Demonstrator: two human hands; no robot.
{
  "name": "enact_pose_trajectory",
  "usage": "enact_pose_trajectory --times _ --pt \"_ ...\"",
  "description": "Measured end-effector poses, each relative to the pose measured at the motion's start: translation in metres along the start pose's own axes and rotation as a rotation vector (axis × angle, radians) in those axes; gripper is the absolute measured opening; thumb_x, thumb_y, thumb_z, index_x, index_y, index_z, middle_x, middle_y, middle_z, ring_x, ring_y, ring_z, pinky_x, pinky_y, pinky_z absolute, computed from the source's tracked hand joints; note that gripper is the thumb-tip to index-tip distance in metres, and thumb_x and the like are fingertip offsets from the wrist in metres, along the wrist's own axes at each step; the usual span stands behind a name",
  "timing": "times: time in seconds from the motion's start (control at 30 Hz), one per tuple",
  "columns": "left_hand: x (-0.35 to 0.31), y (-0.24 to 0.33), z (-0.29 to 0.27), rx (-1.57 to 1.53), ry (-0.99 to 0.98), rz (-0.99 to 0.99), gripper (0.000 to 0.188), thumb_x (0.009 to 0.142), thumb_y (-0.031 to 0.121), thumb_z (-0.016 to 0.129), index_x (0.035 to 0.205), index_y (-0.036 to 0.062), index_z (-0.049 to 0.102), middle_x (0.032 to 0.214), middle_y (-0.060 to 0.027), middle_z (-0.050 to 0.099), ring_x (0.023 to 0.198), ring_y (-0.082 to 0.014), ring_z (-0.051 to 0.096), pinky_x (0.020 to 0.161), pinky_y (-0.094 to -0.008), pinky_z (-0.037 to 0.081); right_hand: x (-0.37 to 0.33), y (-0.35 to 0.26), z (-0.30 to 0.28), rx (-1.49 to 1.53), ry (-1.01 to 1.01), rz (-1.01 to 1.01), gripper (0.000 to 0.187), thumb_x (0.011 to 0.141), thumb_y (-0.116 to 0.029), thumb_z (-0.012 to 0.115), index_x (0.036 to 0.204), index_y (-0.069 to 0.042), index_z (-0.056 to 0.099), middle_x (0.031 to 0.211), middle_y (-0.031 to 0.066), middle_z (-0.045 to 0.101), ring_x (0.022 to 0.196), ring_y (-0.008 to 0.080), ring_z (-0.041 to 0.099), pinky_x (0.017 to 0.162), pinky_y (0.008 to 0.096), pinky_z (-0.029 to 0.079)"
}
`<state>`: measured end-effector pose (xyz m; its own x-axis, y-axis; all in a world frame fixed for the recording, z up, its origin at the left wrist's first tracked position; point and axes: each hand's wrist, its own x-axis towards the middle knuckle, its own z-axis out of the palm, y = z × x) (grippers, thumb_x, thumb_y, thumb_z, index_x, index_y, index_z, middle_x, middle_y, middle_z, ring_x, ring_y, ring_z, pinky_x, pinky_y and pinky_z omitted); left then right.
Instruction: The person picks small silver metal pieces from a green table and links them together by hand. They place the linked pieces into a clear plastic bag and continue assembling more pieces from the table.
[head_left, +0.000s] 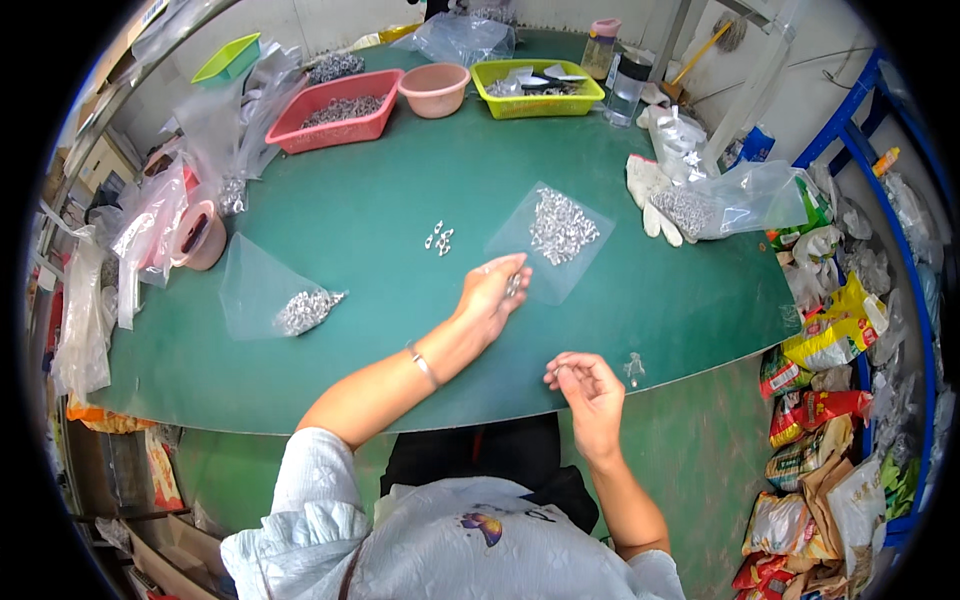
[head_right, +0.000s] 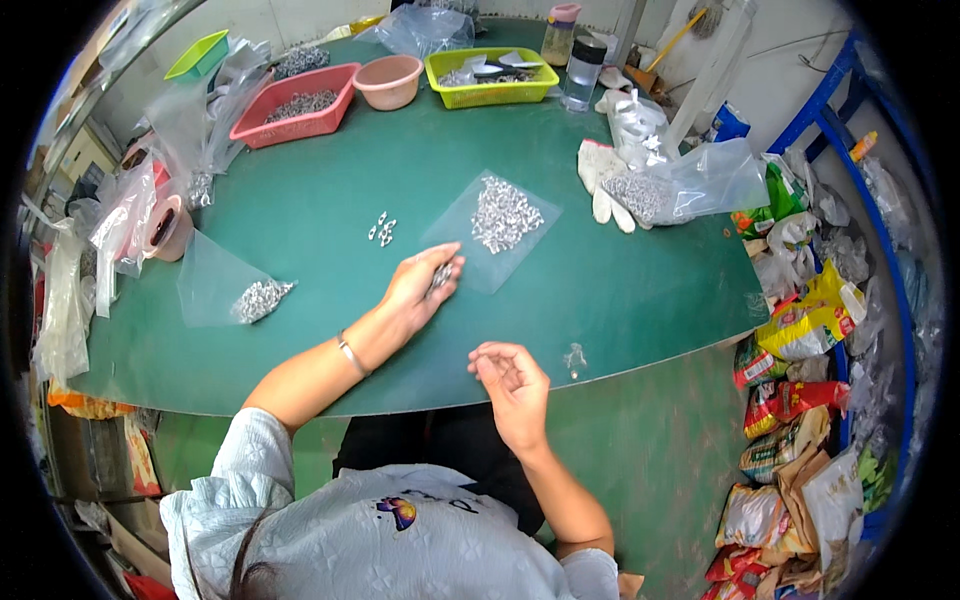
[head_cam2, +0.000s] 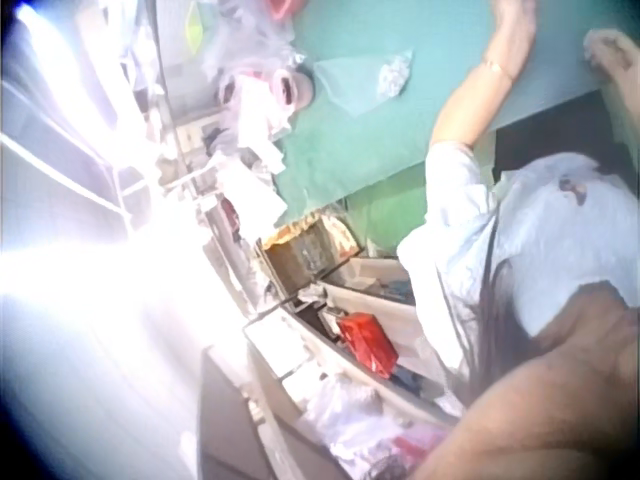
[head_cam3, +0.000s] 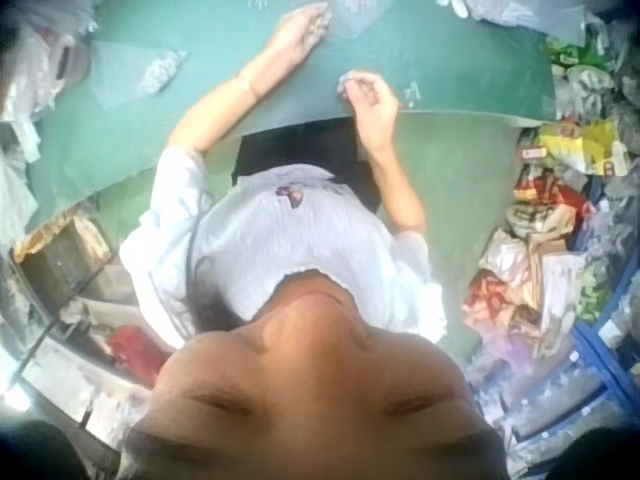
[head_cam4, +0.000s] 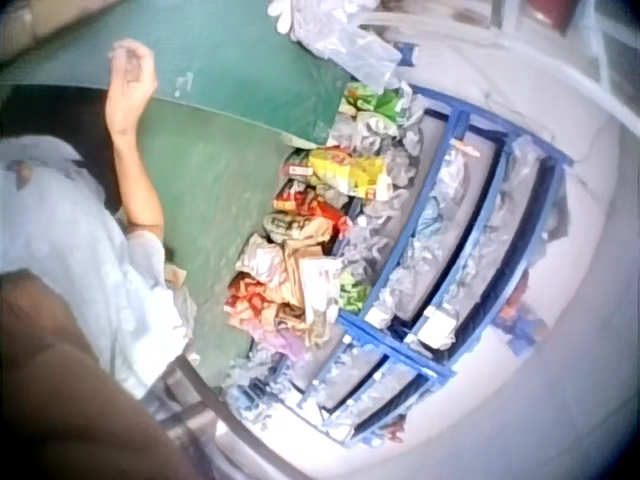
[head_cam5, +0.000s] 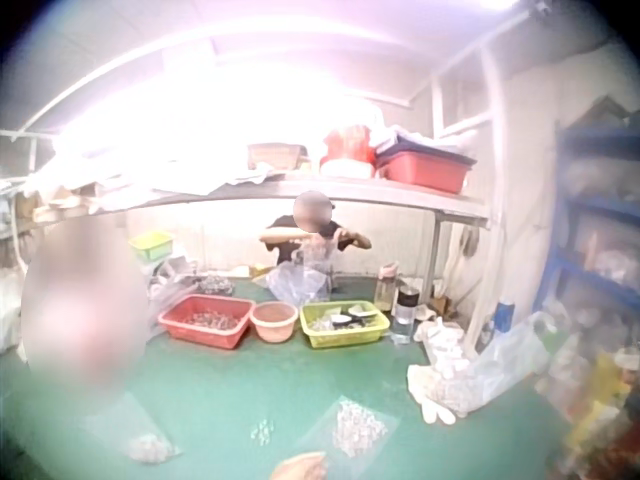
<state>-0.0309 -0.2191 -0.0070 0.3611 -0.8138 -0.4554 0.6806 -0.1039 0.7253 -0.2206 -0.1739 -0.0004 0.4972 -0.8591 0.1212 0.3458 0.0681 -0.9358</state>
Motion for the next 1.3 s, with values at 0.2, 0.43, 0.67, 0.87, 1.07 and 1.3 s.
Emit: enact_pose_trajectory --times 0.2,0.43,0.67,0.87,1.07,1.3 --pt "0.041 0.005 0.043 -0.303 -0.069 0.179 0.051 0.087 0.009 0.043 0.136 0.0047 0.034 0.140 -0.0125 0.032 0.124 -0.0232 0.034 0.111 -0.0461 0.009 -0.002 0.006 -0.001 0.011 -0.012 0.064 0.014 0.087 -0.001 0.057 0.099 0.004 0.054 0.093 0.0093 0.061 0.080 0.0124 0.057 0.073 0.0242 0.046" --pt "-0.058 -0.006 0.022 -0.005 -0.178 0.043 0.045 0.089 0.010 0.040 0.131 -0.0038 0.037 0.136 -0.0159 0.037 0.123 -0.0244 0.039 0.107 -0.0427 0.024 0.007 0.008 -0.012 -0.204 0.076 -0.116 0.010 0.081 0.002 0.062 0.091 0.003 0.061 0.100 0.0081 0.052 0.085 0.0127 0.053 0.075 0.0236 0.043" --pt "-0.095 -0.003 -0.034 -0.212 -0.353 -0.271 0.029 0.095 0.015 0.040 0.112 -0.0055 0.052 0.108 -0.0118 0.056 0.101 -0.0201 0.054 0.094 -0.0352 0.043 0.030 -0.009 0.030 -1.022 -0.177 -0.428 0.016 0.074 -0.004 0.067 0.090 -0.002 0.066 0.098 0.0084 0.051 0.090 0.0227 0.048 0.081 0.0301 0.039" --pt "-0.028 0.035 -0.083 0.419 0.132 0.414 0.032 0.082 0.015 0.064 0.108 -0.0005 0.055 0.092 -0.0092 0.054 0.085 -0.0198 0.052 0.080 -0.0306 0.045 0.088 0.021 0.056 -0.737 -0.280 -0.358 0.027 0.081 0.001 0.057 0.107 0.003 0.056 0.100 0.0165 0.053 0.084 0.0288 0.055 0.075 0.0346 0.045" --pt "0.045 0.073 -0.097 1.496 0.214 0.917 0.076 0.063 0.031 0.080 0.122 -0.0011 0.045 0.103 -0.0202 0.047 0.098 -0.0344 0.047 0.085 -0.0410 0.042 0.136 0.059 0.082 -0.713 -0.292 -0.385 0.030 0.082 0.007 0.049 0.111 0.005 0.052 0.100 0.0185 0.054 0.084 0.0289 0.058 0.077 0.0350 0.047" --pt "0.071 0.062 -0.108 1.684 0.239 1.028 0.022 0.083 0.019 0.060 0.090 0.0003 0.049 0.091 -0.0168 0.047 0.084 -0.0325 0.054 0.069 -0.0409 0.048 0.158 0.058 0.082 -0.575 -0.205 -0.291 0.031 0.083 0.011 0.045 0.112 0.004 0.052 0.101 0.0145 0.056 0.084 0.0187 0.061 0.072 0.0283 0.051"
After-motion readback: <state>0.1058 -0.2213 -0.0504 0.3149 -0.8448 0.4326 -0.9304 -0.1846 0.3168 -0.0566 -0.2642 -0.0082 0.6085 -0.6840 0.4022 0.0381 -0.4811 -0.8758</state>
